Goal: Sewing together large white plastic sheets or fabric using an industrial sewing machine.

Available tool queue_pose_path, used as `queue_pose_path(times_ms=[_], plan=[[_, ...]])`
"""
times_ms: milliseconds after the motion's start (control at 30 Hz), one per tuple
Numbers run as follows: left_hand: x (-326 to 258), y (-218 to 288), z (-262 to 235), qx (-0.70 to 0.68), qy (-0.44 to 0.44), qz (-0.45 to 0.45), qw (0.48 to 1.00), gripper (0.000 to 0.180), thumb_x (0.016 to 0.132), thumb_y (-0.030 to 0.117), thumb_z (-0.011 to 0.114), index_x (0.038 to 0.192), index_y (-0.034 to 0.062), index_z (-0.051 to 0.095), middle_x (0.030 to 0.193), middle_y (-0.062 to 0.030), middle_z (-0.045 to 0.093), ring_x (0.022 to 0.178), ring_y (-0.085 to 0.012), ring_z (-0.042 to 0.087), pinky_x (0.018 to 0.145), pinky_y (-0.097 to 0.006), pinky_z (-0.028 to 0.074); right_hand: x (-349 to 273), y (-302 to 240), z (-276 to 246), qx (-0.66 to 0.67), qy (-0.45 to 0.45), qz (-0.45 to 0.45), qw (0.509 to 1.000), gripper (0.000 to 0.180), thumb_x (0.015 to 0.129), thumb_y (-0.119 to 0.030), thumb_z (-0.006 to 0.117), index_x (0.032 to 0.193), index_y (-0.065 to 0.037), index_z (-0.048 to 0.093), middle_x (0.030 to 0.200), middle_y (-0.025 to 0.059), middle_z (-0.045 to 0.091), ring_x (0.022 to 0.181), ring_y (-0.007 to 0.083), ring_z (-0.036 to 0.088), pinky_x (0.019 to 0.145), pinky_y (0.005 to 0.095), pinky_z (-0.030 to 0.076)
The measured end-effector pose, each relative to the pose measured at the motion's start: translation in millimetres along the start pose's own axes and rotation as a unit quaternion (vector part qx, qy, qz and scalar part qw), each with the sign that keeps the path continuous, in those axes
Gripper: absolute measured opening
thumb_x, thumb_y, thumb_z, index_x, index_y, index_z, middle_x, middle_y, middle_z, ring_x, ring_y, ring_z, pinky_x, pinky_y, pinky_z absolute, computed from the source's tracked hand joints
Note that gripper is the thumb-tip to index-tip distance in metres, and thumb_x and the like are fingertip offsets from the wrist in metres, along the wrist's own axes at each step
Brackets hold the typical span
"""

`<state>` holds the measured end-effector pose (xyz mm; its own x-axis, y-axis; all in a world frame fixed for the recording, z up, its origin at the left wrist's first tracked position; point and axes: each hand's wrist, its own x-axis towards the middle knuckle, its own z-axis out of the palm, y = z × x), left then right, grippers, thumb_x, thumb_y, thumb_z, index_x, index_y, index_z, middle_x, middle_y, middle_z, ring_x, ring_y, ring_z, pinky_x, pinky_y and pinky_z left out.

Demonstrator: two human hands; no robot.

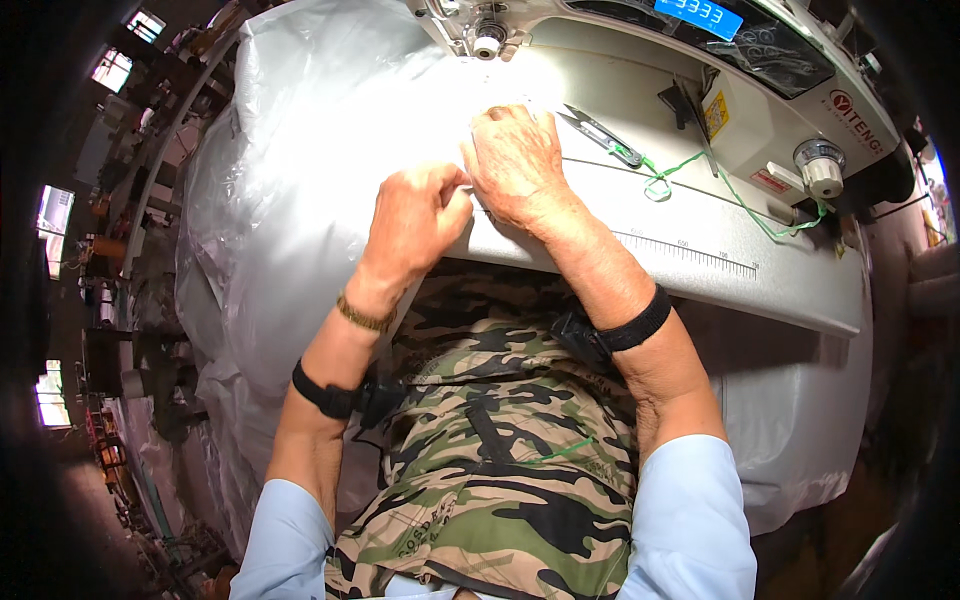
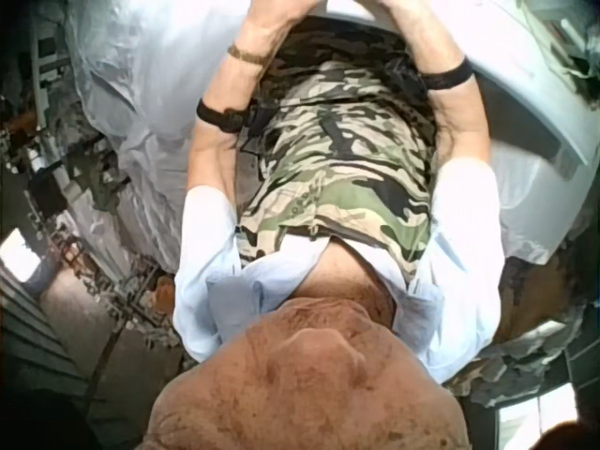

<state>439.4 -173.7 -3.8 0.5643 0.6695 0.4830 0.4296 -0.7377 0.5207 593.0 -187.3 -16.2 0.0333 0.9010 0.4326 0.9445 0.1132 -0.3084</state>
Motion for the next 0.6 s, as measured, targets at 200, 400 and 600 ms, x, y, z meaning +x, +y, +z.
queue_pose_path(times_ms=[200,400,600], plan=[[37,-19,10,0.056,0.008,-0.010,0.998,0.020,0.076,0.011,0.062,0.086,-0.0037,0.070,0.067,-0.0201,0.062,0.060,-0.0305,0.062,0.060,-0.036,0.050,6,3,0,-0.005,0.015,0.012,1.000,0.019,0.081,-0.014,0.059,0.094,-0.005,0.068,0.102,0.0133,0.067,0.107,0.0293,0.059,0.093,0.0431,0.041],[-3,-18,-42,-0.156,0.001,-0.010,0.988,0.037,0.092,0.016,0.062,0.126,0.0026,0.063,0.109,-0.0121,0.070,0.093,-0.0172,0.063,0.076,-0.029,0.051,7,8,7,-0.017,0.018,0.025,0.999,0.025,0.092,-0.016,0.052,0.108,-0.005,0.068,0.111,0.0139,0.067,0.110,0.0318,0.058,0.097,0.0437,0.041],[-62,-76,-96,0.206,0.048,-0.066,0.975,0.034,0.097,0.023,0.057,0.124,0.0039,0.063,0.126,-0.0160,0.064,0.119,-0.0303,0.059,0.098,-0.038,0.047,-49,-32,-6,0.251,0.188,0.037,0.949,0.015,0.094,-0.013,0.057,0.098,0.001,0.062,0.094,0.0190,0.066,0.082,0.0368,0.063,0.072,0.0420,0.050]])
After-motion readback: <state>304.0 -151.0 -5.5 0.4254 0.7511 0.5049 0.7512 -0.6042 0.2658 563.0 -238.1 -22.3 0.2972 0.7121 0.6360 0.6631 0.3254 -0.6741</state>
